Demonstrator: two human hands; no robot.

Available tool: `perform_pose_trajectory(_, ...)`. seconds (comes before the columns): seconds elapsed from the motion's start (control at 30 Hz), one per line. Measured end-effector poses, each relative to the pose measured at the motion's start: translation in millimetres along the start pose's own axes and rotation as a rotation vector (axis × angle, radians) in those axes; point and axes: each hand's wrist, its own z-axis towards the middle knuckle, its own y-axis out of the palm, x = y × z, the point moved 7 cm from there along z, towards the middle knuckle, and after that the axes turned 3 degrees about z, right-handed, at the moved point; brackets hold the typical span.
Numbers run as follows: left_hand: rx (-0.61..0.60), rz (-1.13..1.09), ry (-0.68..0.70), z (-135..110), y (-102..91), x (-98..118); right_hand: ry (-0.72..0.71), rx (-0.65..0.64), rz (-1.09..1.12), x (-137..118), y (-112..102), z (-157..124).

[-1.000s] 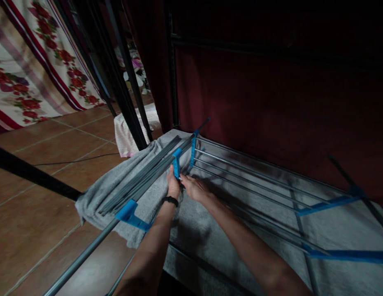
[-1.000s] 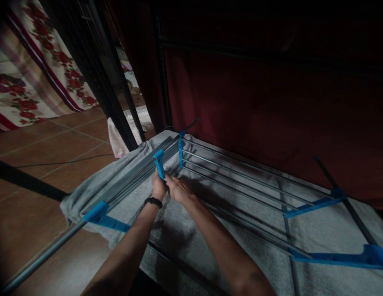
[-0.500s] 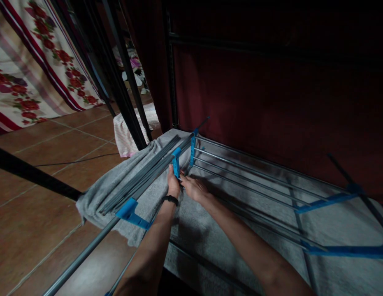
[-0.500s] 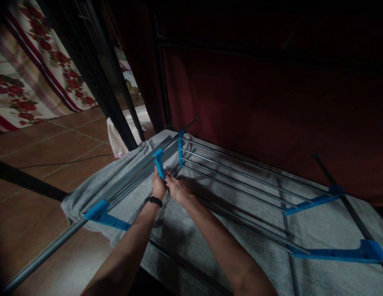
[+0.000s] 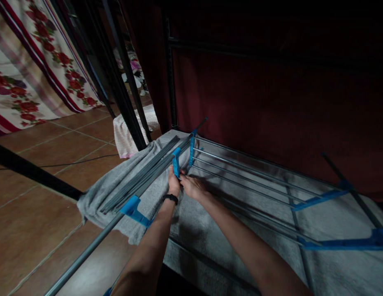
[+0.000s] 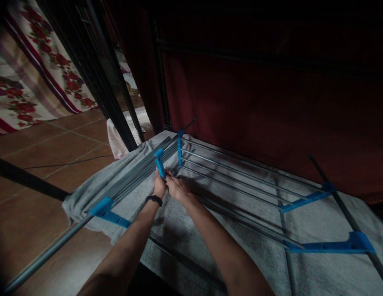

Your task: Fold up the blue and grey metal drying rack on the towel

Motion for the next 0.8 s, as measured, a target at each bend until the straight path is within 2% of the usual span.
perform_pose_trajectory(0.2, -0.035, 0.032, 0.002, -4, -0.8, 9, 0.02, 0.018, -0.011, -6, -3, -2)
perform_pose_trajectory(0.3, -0.036, 0.042, -0.017, -4, -2.5, 8, -0.003, 0.131, -0.052, -8, -10, -19)
perform_pose_trajectory(0.37, -0.045, 0.044, -0.039, -3, -1.6, 6, -0.028, 0.233, -0.085, -3, -15, -41)
perform_pose_trajectory(0.43, -0.056, 0.044, -0.057, -2, 0.5, 3, -0.005, 0.314, -0.109, 12, -16, -70)
perform_pose_trajectory(0.57, -0.073, 0.041, -0.082, 2, 4.8, -1, 0.134, 0.494, -0.133, 59, -14, -142)
perform_pose_trajectory(0.63, -0.079, 0.049, -0.081, 5, 4.3, -2, 0.144, 0.59, -0.098, 78, -10, -177)
perform_pose_trajectory(0.7, -0.042, 0.085, -0.026, 8, -2.6, -2, 0.119, 0.675, 0.002, 95, -7, -205)
perform_pose_trajectory(0.8, 0.098, 0.179, 0.173, 4, -25.5, 2, 0.111, 0.817, 0.221, 126, -18, -228)
